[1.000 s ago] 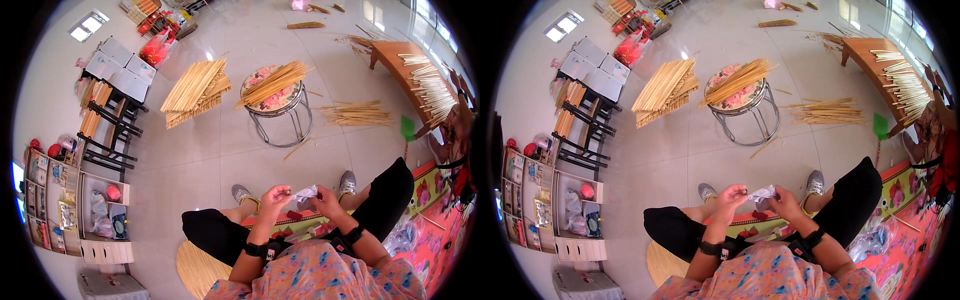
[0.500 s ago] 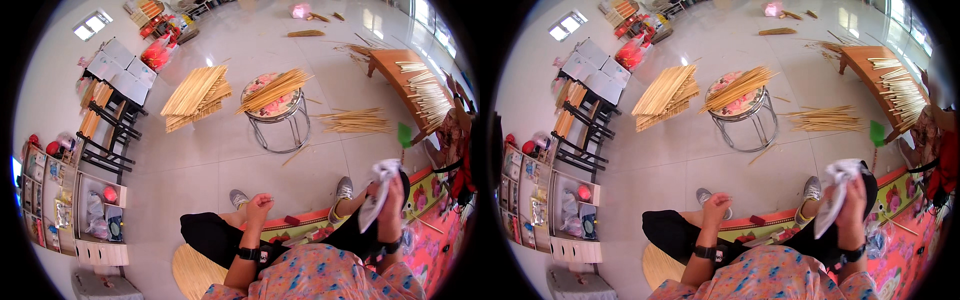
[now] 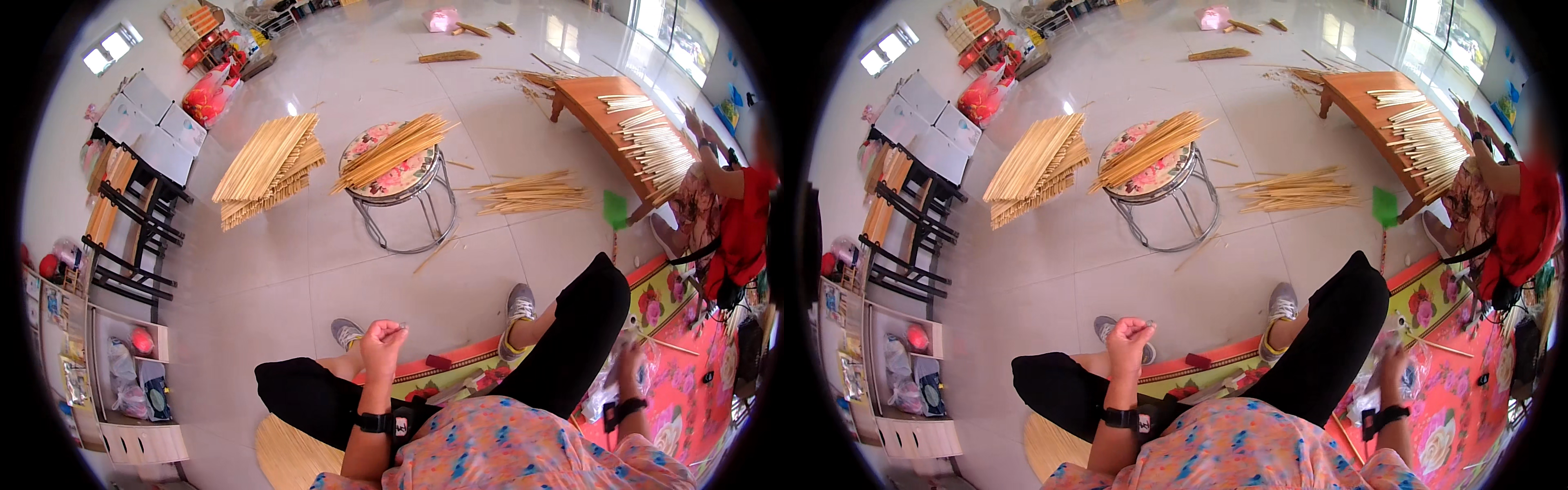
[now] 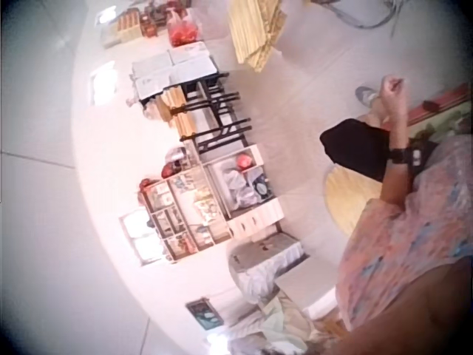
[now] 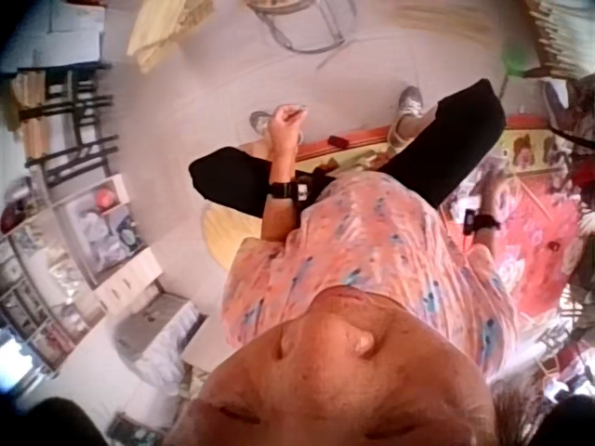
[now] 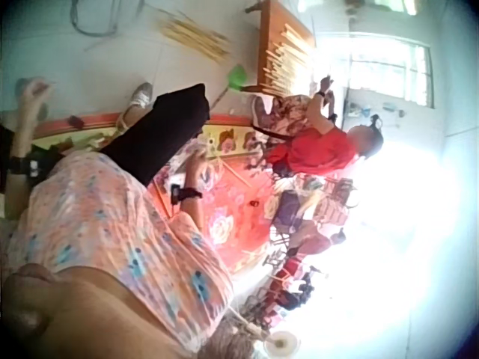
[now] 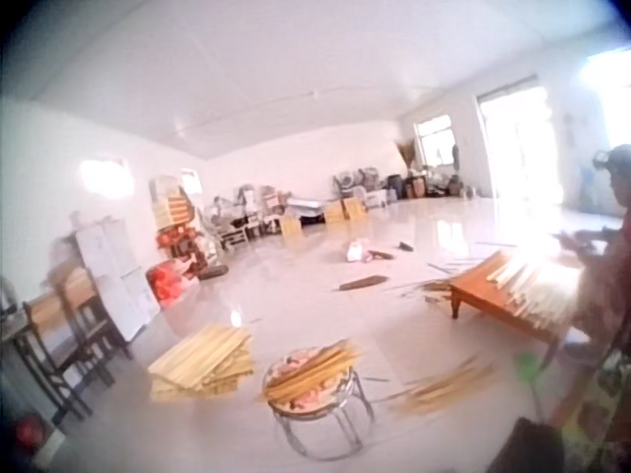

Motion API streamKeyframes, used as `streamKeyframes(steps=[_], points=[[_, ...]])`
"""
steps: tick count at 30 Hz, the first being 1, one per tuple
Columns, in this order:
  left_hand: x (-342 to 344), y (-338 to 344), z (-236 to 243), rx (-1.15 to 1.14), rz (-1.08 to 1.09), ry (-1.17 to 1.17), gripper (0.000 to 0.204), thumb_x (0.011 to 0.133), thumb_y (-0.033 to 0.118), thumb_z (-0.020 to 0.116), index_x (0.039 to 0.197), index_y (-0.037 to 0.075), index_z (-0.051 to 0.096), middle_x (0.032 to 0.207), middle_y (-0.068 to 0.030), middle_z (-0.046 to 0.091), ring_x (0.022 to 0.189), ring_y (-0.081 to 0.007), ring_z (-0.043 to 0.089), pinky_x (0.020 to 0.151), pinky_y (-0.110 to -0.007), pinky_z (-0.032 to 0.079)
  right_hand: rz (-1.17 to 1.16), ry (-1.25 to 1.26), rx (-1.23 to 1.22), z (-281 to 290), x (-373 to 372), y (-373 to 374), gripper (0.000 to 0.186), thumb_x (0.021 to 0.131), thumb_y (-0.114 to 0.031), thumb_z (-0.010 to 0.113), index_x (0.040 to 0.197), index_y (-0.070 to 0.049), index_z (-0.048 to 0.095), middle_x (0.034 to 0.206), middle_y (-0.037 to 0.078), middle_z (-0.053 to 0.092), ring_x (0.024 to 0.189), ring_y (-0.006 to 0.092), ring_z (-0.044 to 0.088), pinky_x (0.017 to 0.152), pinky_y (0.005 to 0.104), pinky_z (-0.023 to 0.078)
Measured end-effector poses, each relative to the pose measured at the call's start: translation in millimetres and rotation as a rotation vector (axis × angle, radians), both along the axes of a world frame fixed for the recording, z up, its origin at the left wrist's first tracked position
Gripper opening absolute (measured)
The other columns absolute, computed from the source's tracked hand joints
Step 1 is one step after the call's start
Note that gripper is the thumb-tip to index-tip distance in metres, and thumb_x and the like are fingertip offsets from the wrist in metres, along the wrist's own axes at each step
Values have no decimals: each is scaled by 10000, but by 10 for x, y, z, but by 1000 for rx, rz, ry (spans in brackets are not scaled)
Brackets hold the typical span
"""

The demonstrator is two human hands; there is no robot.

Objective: The person constructs a fan-like object by threading wire through thin wooden sticks, trimming the ends with shears, and fitting a metal ring onto the structure.

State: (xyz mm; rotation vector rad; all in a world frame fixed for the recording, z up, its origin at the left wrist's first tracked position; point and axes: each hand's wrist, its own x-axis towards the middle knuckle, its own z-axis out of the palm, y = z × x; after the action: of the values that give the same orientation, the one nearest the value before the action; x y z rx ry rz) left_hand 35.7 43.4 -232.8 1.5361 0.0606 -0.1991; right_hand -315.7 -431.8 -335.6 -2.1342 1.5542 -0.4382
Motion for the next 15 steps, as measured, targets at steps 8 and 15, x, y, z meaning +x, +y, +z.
streamKeyframes(steps=[8,15], points=[[21,-1,53,-86,4,41,165,782,-91,651,901,-16,563,845,-59,617,725,-120,608,734,-262,531,493,467,315,-692,-601,1275,319,845,-326,544,964,-41,625,829,264,635,826,437,621,692,524,493],[33,-58,4,-93,-87,39,281,786,-112,620,1060,-47,610,904,-77,604,880,-172,626,796,-284,517,551,270,211,-1641,-786,811,350,831,-316,541,1007,-30,639,918,236,654,863,414,632,741,488,516]])
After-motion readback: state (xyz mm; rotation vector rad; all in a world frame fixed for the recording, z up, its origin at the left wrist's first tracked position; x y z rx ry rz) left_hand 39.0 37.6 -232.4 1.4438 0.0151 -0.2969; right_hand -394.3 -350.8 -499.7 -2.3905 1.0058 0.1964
